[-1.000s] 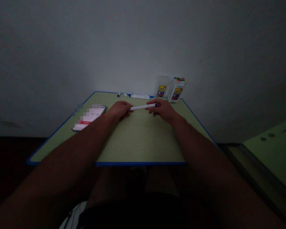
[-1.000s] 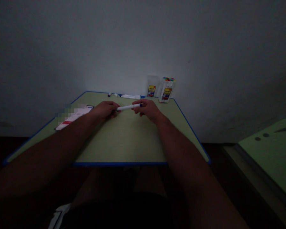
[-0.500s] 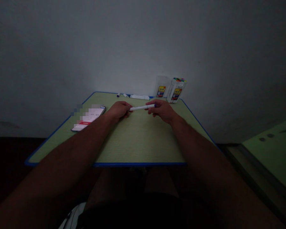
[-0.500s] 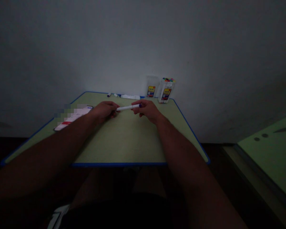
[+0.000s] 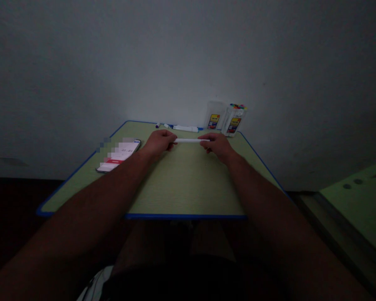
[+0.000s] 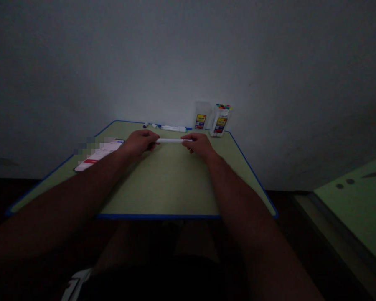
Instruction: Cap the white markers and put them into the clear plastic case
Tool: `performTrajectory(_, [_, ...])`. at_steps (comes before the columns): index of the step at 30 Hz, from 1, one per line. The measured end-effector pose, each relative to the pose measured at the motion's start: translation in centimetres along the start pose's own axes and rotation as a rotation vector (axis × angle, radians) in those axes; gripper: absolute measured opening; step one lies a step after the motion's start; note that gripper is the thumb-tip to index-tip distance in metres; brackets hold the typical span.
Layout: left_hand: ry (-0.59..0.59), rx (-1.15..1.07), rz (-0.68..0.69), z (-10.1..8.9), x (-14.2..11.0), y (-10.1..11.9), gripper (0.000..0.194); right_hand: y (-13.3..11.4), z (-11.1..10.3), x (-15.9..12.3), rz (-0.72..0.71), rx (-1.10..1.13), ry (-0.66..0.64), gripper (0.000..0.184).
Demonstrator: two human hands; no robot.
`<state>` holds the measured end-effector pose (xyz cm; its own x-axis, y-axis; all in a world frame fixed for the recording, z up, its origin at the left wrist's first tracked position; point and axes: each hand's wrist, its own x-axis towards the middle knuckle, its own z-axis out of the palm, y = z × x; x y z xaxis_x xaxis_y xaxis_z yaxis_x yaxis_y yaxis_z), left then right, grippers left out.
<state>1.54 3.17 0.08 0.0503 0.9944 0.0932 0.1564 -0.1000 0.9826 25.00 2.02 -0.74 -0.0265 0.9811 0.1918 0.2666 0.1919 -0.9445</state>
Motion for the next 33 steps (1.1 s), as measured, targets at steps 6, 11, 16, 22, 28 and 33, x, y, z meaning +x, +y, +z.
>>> performTrajectory(6, [-0.054,-0.077,0.082,0.2,-0.25,0.11,0.009,0.06,0.09,0.01,0.075,-0.105,0.059,0.022])
performTrajectory(11, [-0.133,-0.097,0.196,0.29,-0.19,-0.27,0.025,-0.06,0.12,-0.03,0.13,-0.15,0.066,0.025])
performTrajectory(16, [-0.178,-0.095,0.262,0.44,-0.45,-0.1,0.026,-0.14,0.29,-0.13,0.143,-0.163,0.059,0.027])
performTrajectory(22, [-0.131,0.032,0.268,0.32,-0.77,0.25,0.023,0.15,0.26,-0.04,0.137,-0.178,0.041,0.026])
performTrajectory(28, [-0.098,0.096,0.263,0.07,-0.37,-0.29,0.024,0.46,0.27,0.12,0.15,-0.179,0.05,0.026])
performTrajectory(33, [-0.05,0.214,0.211,-0.14,-0.28,-0.32,0.021,0.24,0.36,0.18,0.168,-0.189,0.071,0.021])
